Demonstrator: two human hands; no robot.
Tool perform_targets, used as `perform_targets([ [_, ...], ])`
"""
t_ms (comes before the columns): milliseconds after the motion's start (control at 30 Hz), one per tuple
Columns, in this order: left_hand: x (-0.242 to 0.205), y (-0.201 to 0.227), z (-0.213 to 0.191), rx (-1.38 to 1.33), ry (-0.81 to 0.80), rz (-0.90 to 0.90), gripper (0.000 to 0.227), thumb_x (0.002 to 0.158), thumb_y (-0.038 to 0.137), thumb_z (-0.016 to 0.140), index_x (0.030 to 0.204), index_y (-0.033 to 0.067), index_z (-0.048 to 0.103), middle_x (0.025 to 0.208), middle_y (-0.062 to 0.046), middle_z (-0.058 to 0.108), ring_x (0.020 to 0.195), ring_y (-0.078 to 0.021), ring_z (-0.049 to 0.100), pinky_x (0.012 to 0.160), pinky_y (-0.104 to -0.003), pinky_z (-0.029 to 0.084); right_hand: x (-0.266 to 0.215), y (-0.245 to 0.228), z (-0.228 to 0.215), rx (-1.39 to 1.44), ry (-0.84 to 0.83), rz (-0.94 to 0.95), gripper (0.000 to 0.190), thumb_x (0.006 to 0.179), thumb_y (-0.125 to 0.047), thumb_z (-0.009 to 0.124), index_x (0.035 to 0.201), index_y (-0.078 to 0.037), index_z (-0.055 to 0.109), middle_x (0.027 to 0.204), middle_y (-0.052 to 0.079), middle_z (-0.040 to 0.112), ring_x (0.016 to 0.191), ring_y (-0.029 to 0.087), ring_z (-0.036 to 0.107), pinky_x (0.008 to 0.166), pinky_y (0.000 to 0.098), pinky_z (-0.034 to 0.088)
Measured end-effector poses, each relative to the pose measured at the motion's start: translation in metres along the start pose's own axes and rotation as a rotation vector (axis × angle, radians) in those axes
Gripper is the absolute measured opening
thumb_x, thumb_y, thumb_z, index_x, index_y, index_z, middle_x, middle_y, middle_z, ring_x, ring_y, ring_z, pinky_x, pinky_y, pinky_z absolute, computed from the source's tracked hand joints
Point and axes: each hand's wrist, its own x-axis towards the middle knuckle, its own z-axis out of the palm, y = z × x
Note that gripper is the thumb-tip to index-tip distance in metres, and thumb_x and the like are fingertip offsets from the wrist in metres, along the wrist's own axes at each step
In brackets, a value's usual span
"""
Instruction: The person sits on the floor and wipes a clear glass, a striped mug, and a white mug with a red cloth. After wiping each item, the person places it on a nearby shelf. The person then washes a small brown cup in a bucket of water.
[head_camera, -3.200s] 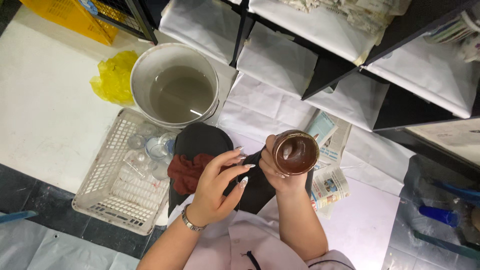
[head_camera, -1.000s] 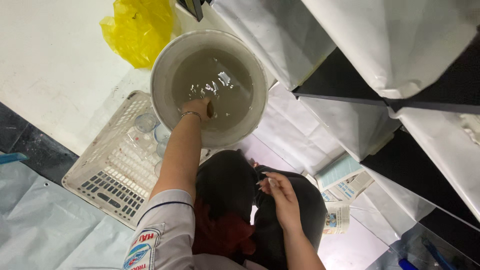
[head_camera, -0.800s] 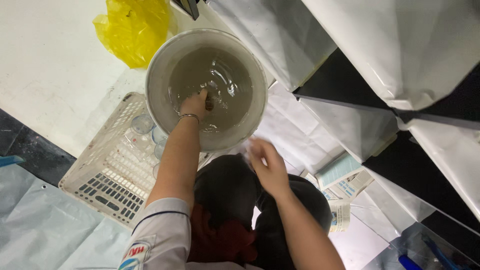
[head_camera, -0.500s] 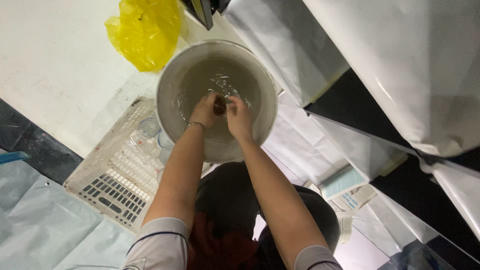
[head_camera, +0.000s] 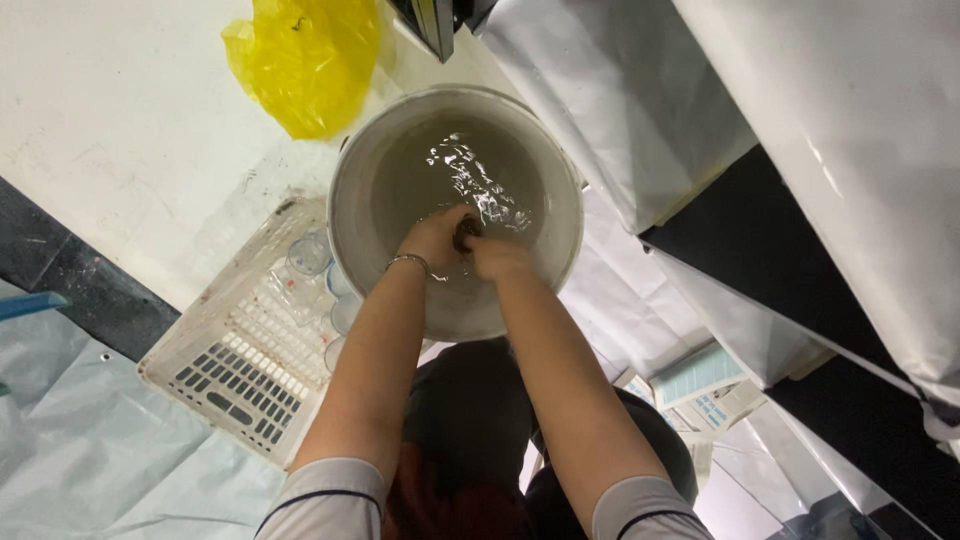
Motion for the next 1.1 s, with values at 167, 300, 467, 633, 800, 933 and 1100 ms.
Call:
perform_targets([
  [167, 0.004, 0.009, -0.008, 0.22, 0.098, -0.033, 0.077, 0.062, 0.02, 0.092, 0.13, 0.0341, 0.058, 0.127, -0.002, 0.066, 0.125, -0.0275, 0.058, 0.104, -0.054, 0.037, 0.012, -0.003, -0.002, 0.066, 0.047, -0.084, 0.048, 0.098, -0.019, 0.057, 0.145, -0.025, 0.057, 0.143, 0.013, 0.061, 0.129, 0.032, 0.06, 0.106, 0.0445, 0.05],
  [300, 0.009, 0.007, -0.007, 0.036, -0.023, -0.144, 0.085, 0.07, 0.019, 0.083, 0.145, 0.0355, 0.045, 0.128, -0.009, 0.067, 0.12, -0.0326, 0.064, 0.103, -0.044, 0.05, 0.002, -0.01, -0.012, 0.059, 0.072, 0.003, 0.058, 0.087, -0.032, 0.073, 0.142, -0.025, 0.056, 0.151, 0.012, 0.045, 0.134, 0.033, 0.05, 0.11, 0.0441, 0.043],
  [467, 0.012, 0.002, -0.001, 0.078, -0.104, -0.343, 0.071, 0.073, 0.027, 0.082, 0.139, 0.0215, 0.056, 0.127, -0.013, 0.069, 0.12, -0.0329, 0.065, 0.102, -0.044, 0.051, -0.011, -0.019, -0.024, -0.071, -0.005, -0.062, 0.071, 0.081, -0.053, 0.079, 0.141, -0.023, 0.058, 0.157, 0.012, 0.038, 0.14, 0.032, 0.046, 0.113, 0.0408, 0.043],
  [633, 0.032, -0.008, 0.022, 0.324, -0.16, -0.556, 0.054, 0.08, 0.051, 0.073, 0.119, 0.0132, 0.076, 0.124, -0.014, 0.072, 0.119, -0.0299, 0.067, 0.104, -0.043, 0.051, 0.014, -0.004, -0.006, 0.004, -0.019, 0.01, 0.07, 0.085, -0.042, 0.071, 0.15, -0.031, 0.05, 0.153, 0.012, 0.048, 0.14, 0.032, 0.049, 0.112, 0.0443, 0.044],
  [800, 0.038, -0.035, 0.024, 0.236, -0.008, -0.531, 0.06, 0.074, 0.05, 0.077, 0.119, 0.0112, 0.075, 0.123, -0.014, 0.071, 0.113, -0.0313, 0.07, 0.094, -0.044, 0.057, 0.048, 0.017, 0.014, 0.233, 0.164, 0.139, 0.056, 0.094, -0.034, 0.05, 0.15, -0.024, 0.051, 0.156, 0.011, 0.047, 0.141, 0.033, 0.048, 0.114, 0.0448, 0.041],
  [933, 0.047, -0.032, 0.032, -0.022, -0.066, -0.365, 0.059, 0.07, 0.042, 0.079, 0.121, 0.0136, 0.073, 0.113, -0.015, 0.074, 0.106, -0.0335, 0.07, 0.091, -0.044, 0.055, 0.049, 0.014, 0.004, 0.523, 0.211, 0.248, 0.06, 0.107, -0.054, 0.031, 0.152, -0.019, 0.047, 0.155, 0.014, 0.049, 0.141, 0.035, 0.048, 0.117, 0.0477, 0.037],
  [1100, 0.067, -0.035, 0.057, -0.277, 0.005, -0.282, 0.055, 0.068, 0.046, 0.079, 0.106, 0.0063, 0.076, 0.1, -0.011, 0.08, 0.095, -0.0253, 0.076, 0.088, -0.037, 0.057, 0.028, 0.007, -0.019, 1.145, 0.173, 0.396, 0.069, 0.104, -0.059, 0.036, 0.151, -0.007, 0.044, 0.15, 0.019, 0.053, 0.132, 0.036, 0.058, 0.102, 0.0528, 0.056],
])
